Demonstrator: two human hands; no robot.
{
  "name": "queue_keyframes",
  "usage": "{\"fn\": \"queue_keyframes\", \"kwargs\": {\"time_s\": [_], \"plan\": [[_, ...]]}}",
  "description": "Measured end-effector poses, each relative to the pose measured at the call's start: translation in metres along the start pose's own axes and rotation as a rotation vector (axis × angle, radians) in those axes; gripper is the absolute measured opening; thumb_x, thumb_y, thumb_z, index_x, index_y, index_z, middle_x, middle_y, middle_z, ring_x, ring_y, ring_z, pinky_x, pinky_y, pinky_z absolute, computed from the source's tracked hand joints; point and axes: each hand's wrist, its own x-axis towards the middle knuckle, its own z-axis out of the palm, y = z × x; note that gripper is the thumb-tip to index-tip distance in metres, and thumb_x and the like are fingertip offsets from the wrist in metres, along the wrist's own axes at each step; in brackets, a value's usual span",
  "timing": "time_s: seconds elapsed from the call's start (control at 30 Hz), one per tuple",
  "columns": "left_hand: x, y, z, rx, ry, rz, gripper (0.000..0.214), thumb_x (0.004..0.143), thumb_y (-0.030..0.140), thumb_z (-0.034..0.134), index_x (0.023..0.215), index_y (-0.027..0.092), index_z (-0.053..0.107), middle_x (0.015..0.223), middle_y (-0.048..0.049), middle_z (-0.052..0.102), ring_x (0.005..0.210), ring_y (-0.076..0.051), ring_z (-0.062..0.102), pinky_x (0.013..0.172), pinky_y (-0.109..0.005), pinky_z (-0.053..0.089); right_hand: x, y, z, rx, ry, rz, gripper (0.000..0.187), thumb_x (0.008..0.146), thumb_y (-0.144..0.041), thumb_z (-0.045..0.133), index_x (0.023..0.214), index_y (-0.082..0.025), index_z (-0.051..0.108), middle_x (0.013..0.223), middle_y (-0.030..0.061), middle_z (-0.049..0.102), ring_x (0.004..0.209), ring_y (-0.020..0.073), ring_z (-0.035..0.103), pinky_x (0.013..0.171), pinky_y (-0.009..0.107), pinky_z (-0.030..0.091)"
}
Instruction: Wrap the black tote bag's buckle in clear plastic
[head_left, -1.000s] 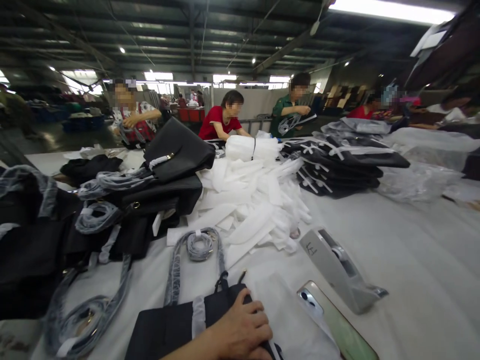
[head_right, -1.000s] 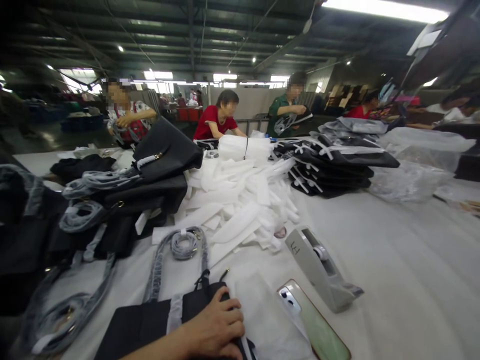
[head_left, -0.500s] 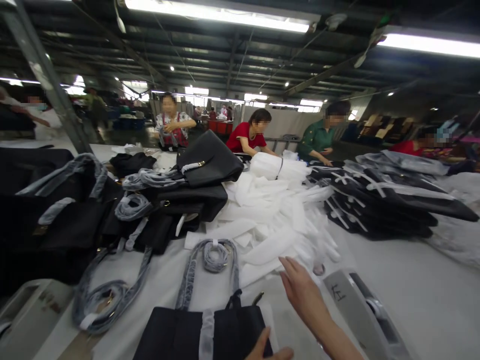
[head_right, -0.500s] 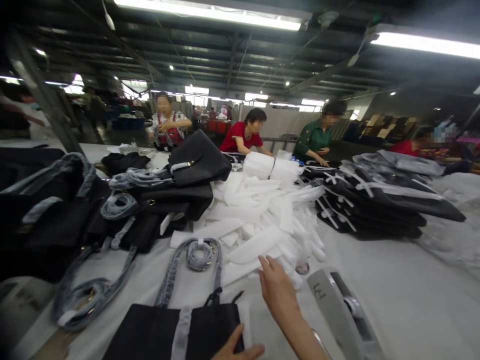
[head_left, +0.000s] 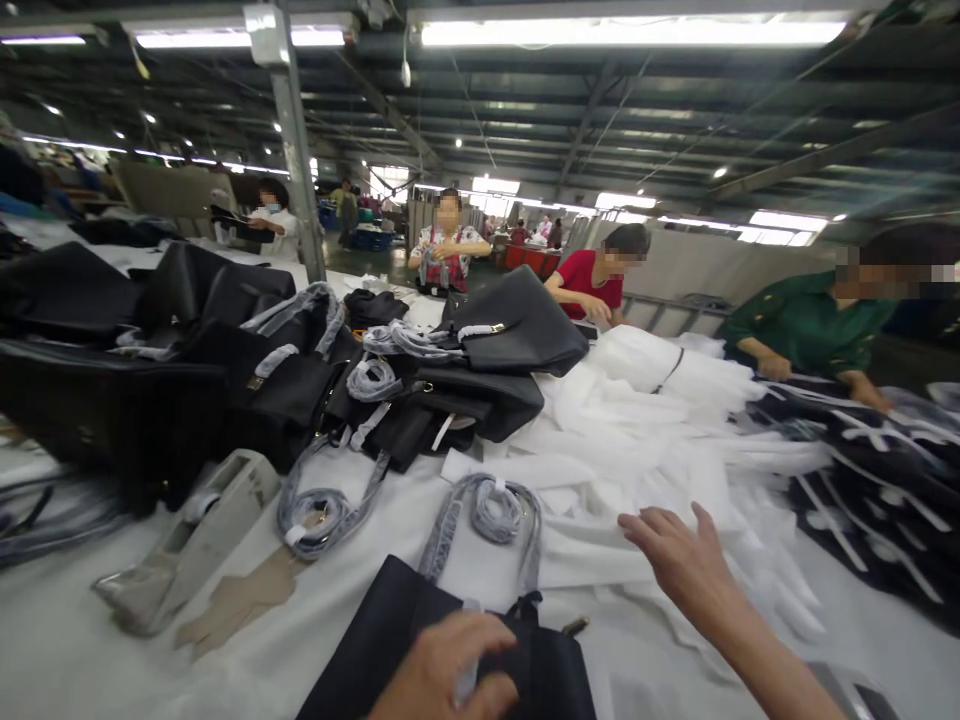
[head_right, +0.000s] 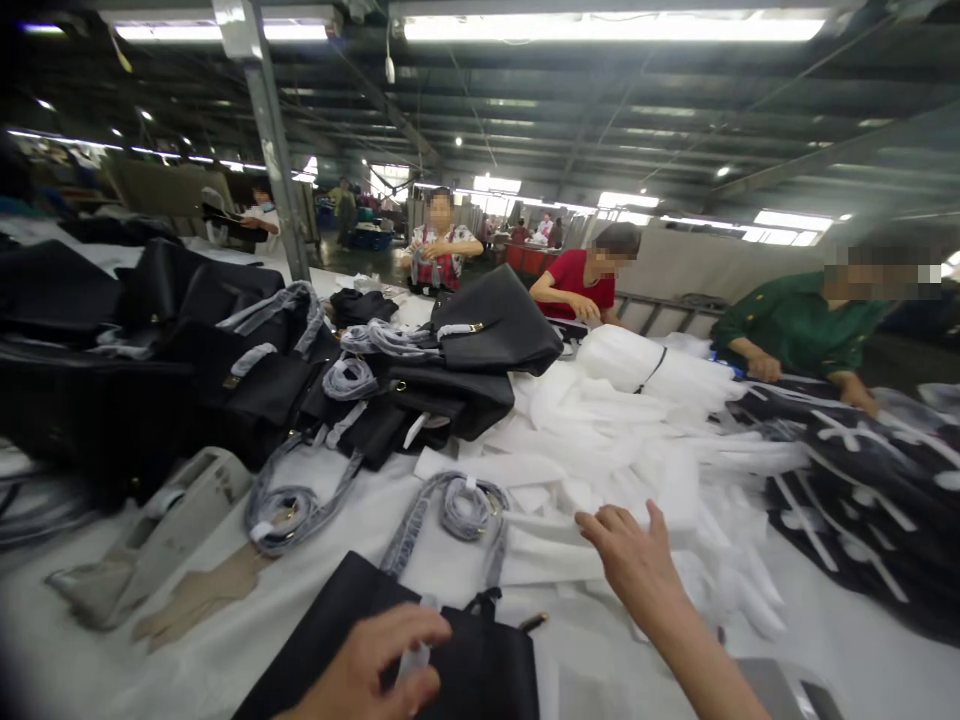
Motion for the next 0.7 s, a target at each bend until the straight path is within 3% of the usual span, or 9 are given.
{"fn": "queue_keyframes", "kwargs": {"time_s": [0.07, 0.1, 0.2, 0.27, 0.37, 0.47, 0.57, 0.63, 0.7], "plan": [[-0.007, 0.001, -0.040, -0.040, 0.196, -0.243, 0.043, 0.093, 0.050, 0.048, 0.125, 0.021, 0.054, 0.124, -0.0090, 0.064, 0.114, -0.022, 0.059, 0.098, -0.036, 0.052, 0.005, -0.034, -0.031, 0.028, 0.113, -0.226, 0.048, 0.086, 0.003, 0.032, 0.107, -0.029, 0.061, 0.091, 0.0037, 0.067, 0.099, 0.0230, 0.061, 0.106, 0.064, 0.022], [-0.010, 0.004, -0.056, -0.010, 0.214, -0.279, 0.051, 0.089, 0.054, 0.054, 0.128, 0.022, 0.052, 0.126, -0.0097, 0.063, 0.116, -0.025, 0.057, 0.101, -0.040, 0.050, 0.010, -0.058, -0.046, 0.059, 0.190, -0.360, 0.050, 0.083, 0.005, 0.032, 0.105, -0.029, 0.061, 0.087, 0.0024, 0.066, 0.099, 0.0226, 0.060, 0.108, 0.062, 0.019], [-0.019, 0.015, -0.084, 0.091, 0.007, -0.264, 0.055, 0.084, 0.057, 0.060, 0.126, 0.021, 0.051, 0.114, -0.0101, 0.067, 0.104, -0.029, 0.062, 0.088, -0.041, 0.053, 0.028, -0.141, -0.081, 0.273, 0.389, -0.616, 0.039, 0.085, 0.000, 0.036, 0.098, -0.026, 0.063, 0.079, 0.0001, 0.065, 0.097, 0.0199, 0.060, 0.116, 0.052, 0.012], [-0.031, 0.010, -0.092, 0.099, -0.117, -0.319, 0.031, 0.090, 0.046, 0.053, 0.108, 0.021, 0.057, 0.091, -0.0059, 0.070, 0.086, -0.027, 0.066, 0.070, -0.034, 0.050, 0.039, -0.190, -0.089, 0.416, 0.489, -0.685, 0.033, 0.090, -0.007, 0.037, 0.097, -0.024, 0.063, 0.079, 0.0002, 0.066, 0.097, 0.0188, 0.060, 0.118, 0.048, 0.013], [-0.069, -0.015, -0.108, 0.039, 0.051, -0.578, 0.017, 0.091, 0.036, 0.047, 0.085, 0.022, 0.054, 0.072, -0.0009, 0.062, 0.072, -0.023, 0.063, 0.063, -0.031, 0.041, 0.052, -0.242, -0.081, 0.409, 0.582, -0.728, 0.023, 0.093, -0.015, 0.047, 0.110, -0.019, 0.062, 0.101, 0.0066, 0.071, 0.110, 0.0222, 0.057, 0.114, 0.047, 0.023], [-0.124, -0.039, -0.123, -0.036, 0.380, -0.813, 0.025, 0.095, 0.041, 0.035, 0.091, 0.020, 0.048, 0.083, -0.0040, 0.061, 0.080, -0.022, 0.059, 0.071, -0.034, 0.043, 0.064, -0.278, -0.060, 0.273, 0.573, -0.805, 0.052, 0.084, -0.037, 0.068, 0.128, -0.015, 0.053, 0.129, 0.0159, 0.062, 0.121, 0.0298, 0.052, 0.104, 0.051, 0.030], [-0.163, -0.052, -0.116, -0.245, 0.535, -0.862, 0.033, 0.097, 0.047, 0.029, 0.108, 0.019, 0.043, 0.101, -0.0074, 0.062, 0.087, -0.019, 0.059, 0.074, -0.033, 0.047, 0.072, -0.314, -0.041, 0.248, 0.424, -0.967, 0.098, 0.055, -0.066, 0.082, 0.133, -0.018, 0.048, 0.136, 0.0188, 0.056, 0.121, 0.0381, 0.052, 0.096, 0.059, 0.035], [-0.171, -0.055, -0.099, -0.510, 0.604, -0.804, 0.034, 0.094, 0.050, 0.039, 0.110, 0.020, 0.042, 0.102, -0.0051, 0.062, 0.088, -0.017, 0.059, 0.077, -0.031, 0.048, 0.074, -0.333, -0.032, 0.318, 0.280, -1.021, 0.104, 0.040, -0.073, 0.084, 0.124, -0.020, 0.053, 0.121, 0.0168, 0.066, 0.112, 0.0392, 0.058, 0.094, 0.063, 0.039], [-0.169, -0.056, -0.079, -0.743, 0.687, -0.718, 0.032, 0.091, 0.049, 0.050, 0.105, 0.021, 0.044, 0.096, -0.0021, 0.061, 0.088, -0.016, 0.058, 0.084, -0.032, 0.048, 0.071, -0.342, -0.025, 0.425, 0.179, -0.987, 0.090, 0.029, -0.068, 0.089, 0.101, -0.022, 0.060, 0.093, 0.0057, 0.071, 0.093, 0.0323, 0.064, 0.095, 0.059, 0.043]]}}
